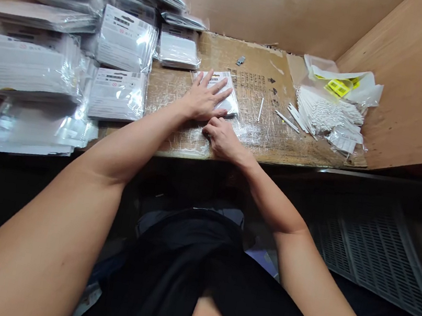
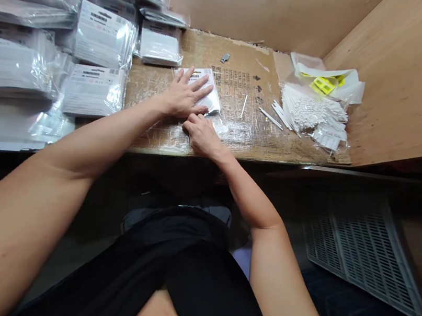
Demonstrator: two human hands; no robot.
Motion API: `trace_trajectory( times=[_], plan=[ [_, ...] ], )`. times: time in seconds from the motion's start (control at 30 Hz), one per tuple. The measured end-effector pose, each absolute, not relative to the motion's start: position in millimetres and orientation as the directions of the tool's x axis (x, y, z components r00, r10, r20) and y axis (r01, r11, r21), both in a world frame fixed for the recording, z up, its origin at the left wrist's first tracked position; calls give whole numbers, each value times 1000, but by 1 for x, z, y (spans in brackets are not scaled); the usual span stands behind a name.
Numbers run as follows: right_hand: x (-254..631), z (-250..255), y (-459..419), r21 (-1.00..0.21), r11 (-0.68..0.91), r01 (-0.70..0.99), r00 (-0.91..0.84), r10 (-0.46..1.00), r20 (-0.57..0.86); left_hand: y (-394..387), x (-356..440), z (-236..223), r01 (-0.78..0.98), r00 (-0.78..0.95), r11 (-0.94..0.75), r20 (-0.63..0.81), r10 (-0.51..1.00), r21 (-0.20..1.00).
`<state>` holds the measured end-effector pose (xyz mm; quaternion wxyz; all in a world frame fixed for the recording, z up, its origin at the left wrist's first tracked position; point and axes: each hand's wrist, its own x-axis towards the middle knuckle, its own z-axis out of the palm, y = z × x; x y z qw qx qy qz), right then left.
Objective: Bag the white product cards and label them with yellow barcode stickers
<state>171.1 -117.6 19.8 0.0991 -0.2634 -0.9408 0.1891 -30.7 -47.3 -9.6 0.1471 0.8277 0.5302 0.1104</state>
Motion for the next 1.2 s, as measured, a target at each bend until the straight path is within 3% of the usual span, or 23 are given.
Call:
trace_trajectory(
  times=[0.2, 0.47, 0.6, 0.67, 1.0, 1.07, 1.2],
  plan=[
    [188, 21, -126, -505, 784, 362, -867, 482, 125, -58, -28, -7, 845, 396, -400, 89, 914, 355],
    [167, 17, -120, -350, 839, 416, -877, 472, 90, -58, -26, 0, 880, 376, -370, 38, 926, 300],
    [184, 22, -130, -516, 777, 362, -830, 521, 202, -54, -27, 0, 873, 379, -360, 8, 925, 329],
    [188, 26, -128, -527, 758, 385, -796, 561, 226, -53, -28, 0, 870, 382, -358, -4, 924, 340],
    [156, 24, -99, -221, 905, 363, -929, 369, -15, -54, -25, 3, 902, 348, -333, -7, 937, 274],
    [166, 31, -105, -294, 890, 348, -929, 370, 22, -54, -25, 5, 897, 352, -339, 6, 936, 285],
    [236, 45, -153, -702, 646, 298, -840, 528, 129, -61, -27, 12, 874, 377, -349, -20, 926, 338]
  ],
)
